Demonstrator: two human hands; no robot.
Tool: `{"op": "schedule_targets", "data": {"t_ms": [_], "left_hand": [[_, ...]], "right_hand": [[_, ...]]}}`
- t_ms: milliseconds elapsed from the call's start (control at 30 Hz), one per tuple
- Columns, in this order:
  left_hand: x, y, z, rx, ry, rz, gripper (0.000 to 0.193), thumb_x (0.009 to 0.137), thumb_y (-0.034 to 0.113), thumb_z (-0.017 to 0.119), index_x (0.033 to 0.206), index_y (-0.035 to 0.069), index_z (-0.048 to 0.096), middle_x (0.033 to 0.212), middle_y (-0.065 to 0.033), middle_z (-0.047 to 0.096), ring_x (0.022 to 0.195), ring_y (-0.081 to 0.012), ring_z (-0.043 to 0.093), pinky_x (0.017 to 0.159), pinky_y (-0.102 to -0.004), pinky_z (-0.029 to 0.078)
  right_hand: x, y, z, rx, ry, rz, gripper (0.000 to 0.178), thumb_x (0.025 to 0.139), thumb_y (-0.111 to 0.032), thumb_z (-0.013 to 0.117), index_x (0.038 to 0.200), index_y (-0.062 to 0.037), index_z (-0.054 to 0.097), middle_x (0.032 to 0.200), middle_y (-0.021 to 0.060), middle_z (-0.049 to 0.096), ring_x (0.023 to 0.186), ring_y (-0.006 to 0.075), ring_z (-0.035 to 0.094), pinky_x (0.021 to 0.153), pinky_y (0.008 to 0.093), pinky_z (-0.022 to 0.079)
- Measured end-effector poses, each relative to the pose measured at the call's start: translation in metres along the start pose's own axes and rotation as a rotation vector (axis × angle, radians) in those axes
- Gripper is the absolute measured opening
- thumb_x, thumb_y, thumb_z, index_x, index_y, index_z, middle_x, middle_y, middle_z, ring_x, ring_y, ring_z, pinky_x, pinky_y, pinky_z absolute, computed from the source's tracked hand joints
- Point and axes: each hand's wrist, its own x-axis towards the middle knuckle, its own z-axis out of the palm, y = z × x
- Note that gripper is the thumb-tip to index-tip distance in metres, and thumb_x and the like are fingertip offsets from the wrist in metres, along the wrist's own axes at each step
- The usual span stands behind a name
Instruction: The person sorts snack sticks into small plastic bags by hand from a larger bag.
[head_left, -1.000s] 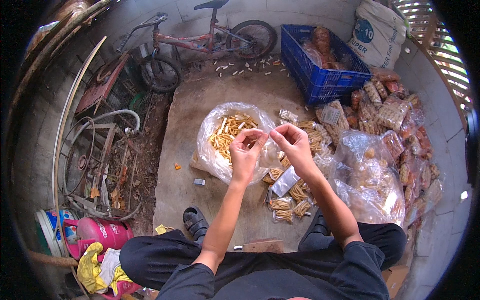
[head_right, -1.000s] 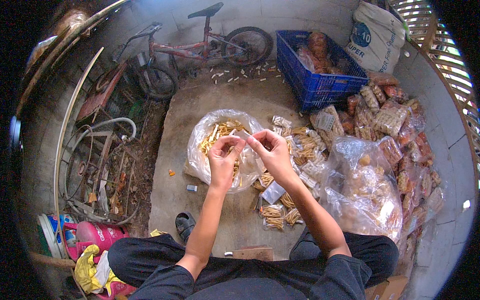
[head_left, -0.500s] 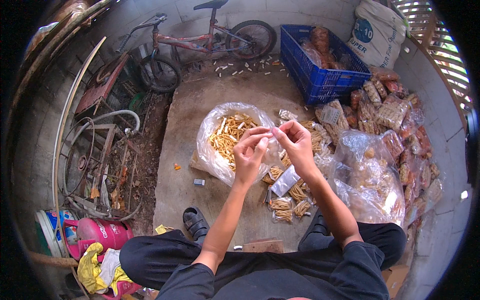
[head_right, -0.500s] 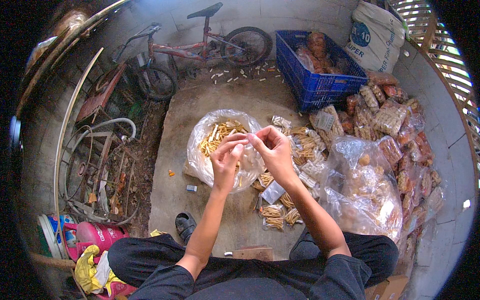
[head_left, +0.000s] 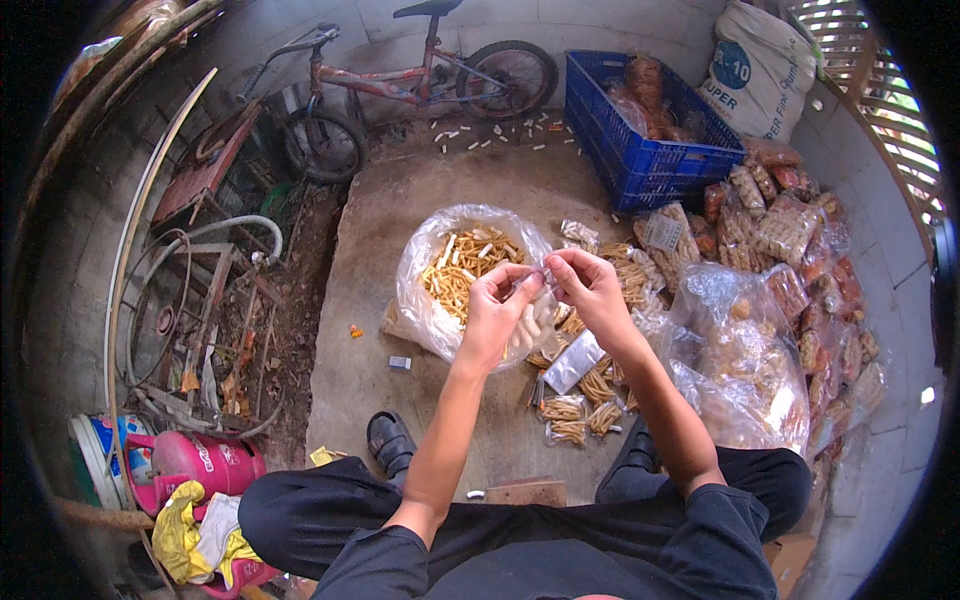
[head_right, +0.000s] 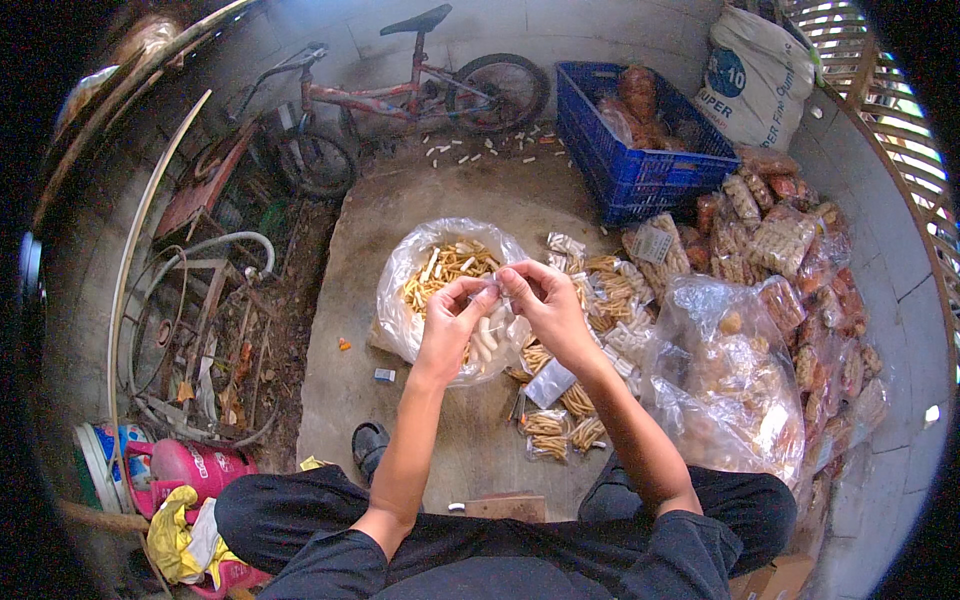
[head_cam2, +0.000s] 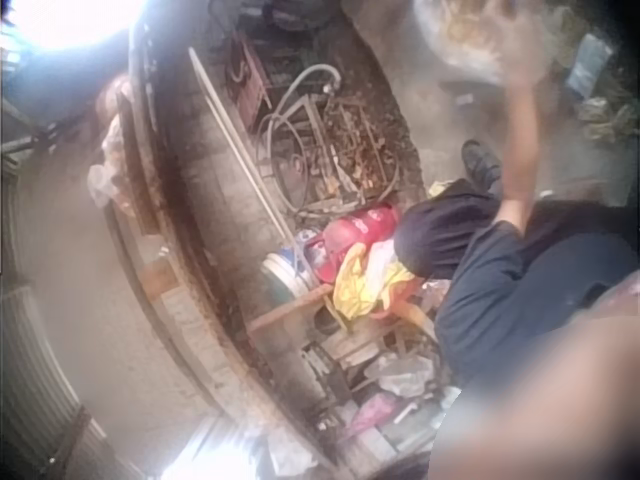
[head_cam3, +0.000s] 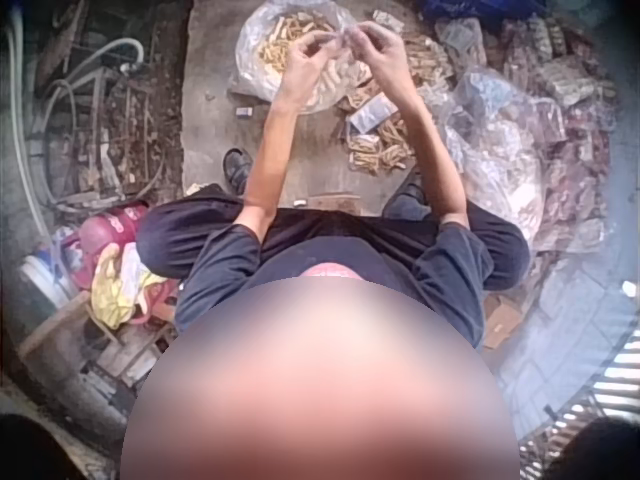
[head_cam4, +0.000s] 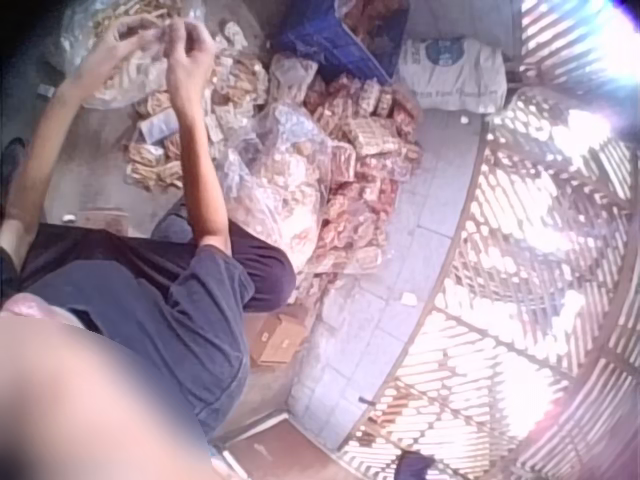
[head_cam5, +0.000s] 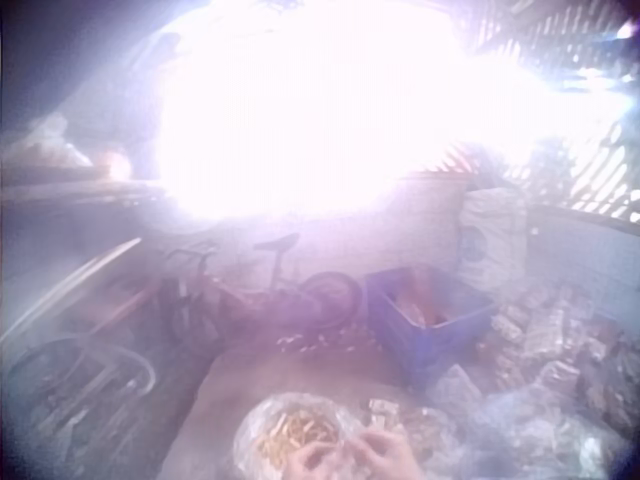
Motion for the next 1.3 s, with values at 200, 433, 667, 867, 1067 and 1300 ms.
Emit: {"op": "schedule_targets", "data": {"t_ms": [200, 433, 667, 867, 1067, 1300], "left_hand": [[0.001, -0.002, 0.002, -0.027, 0.037, 0.037, 0.015, 0.083, 0.009, 0.063, 0.095, -0.001, 0.063, 0.083, -0.0046, 0.065, 0.075, -0.0071, 0.060, 0.068, -0.0200, 0.047], [0.003, -0.005, -0.002, -0.203, 0.056, 0.001, 0.014, 0.083, 0.001, 0.057, 0.094, -0.001, 0.064, 0.087, -0.0063, 0.065, 0.077, -0.0092, 0.060, 0.069, -0.0213, 0.048], [0.004, -0.007, -0.002, -0.213, 0.101, 0.053, 0.012, 0.083, 0.001, 0.056, 0.092, 0.000, 0.064, 0.082, -0.0027, 0.064, 0.073, -0.0066, 0.057, 0.066, -0.0192, 0.046], [0.001, -0.002, -0.006, -0.306, 0.034, -0.008, 0.014, 0.084, 0.005, 0.060, 0.096, -0.002, 0.062, 0.087, -0.0043, 0.064, 0.079, -0.0074, 0.058, 0.071, -0.0197, 0.047], [0.003, -0.001, -0.005, -0.153, 0.060, 0.031, 0.015, 0.082, 0.006, 0.064, 0.096, -0.002, 0.062, 0.089, -0.0066, 0.066, 0.079, -0.0094, 0.061, 0.072, -0.0207, 0.048], [0.004, 0.005, 0.000, 0.050, 0.061, 0.095, 0.015, 0.082, 0.003, 0.063, 0.096, -0.003, 0.060, 0.087, -0.0066, 0.066, 0.079, -0.0067, 0.060, 0.070, -0.0191, 0.047]], "right_hand": [[-0.001, -0.006, -0.005, -0.047, -0.048, 0.025, 0.021, 0.085, -0.015, 0.063, 0.098, 0.0015, 0.062, 0.082, 0.0013, 0.063, 0.076, 0.0063, 0.056, 0.069, 0.0207, 0.045], [0.000, -0.009, -0.010, 0.026, -0.075, 0.076, 0.015, 0.084, -0.007, 0.061, 0.095, 0.0023, 0.065, 0.086, 0.0028, 0.065, 0.078, 0.0071, 0.057, 0.071, 0.0215, 0.046], [0.002, -0.002, -0.008, -0.229, -0.073, -0.141, 0.014, 0.079, 0.003, 0.057, 0.089, -0.0002, 0.066, 0.085, 0.0068, 0.062, 0.080, 0.0129, 0.058, 0.071, 0.0250, 0.046], [-0.001, -0.007, -0.005, -0.451, -0.031, -0.240, 0.015, 0.076, 0.006, 0.057, 0.085, -0.0024, 0.067, 0.085, 0.0082, 0.059, 0.077, 0.0164, 0.058, 0.066, 0.0270, 0.046], [0.001, -0.008, -0.009, -0.397, -0.069, -0.240, 0.011, 0.078, 0.001, 0.058, 0.087, -0.0015, 0.065, 0.086, 0.0073, 0.059, 0.077, 0.0149, 0.058, 0.065, 0.0247, 0.044], [0.001, -0.009, -0.009, -0.189, -0.039, 0.020, 0.017, 0.086, -0.014, 0.061, 0.091, 0.0017, 0.063, 0.080, 0.0010, 0.061, 0.073, 0.0055, 0.053, 0.065, 0.0208, 0.044]]}}
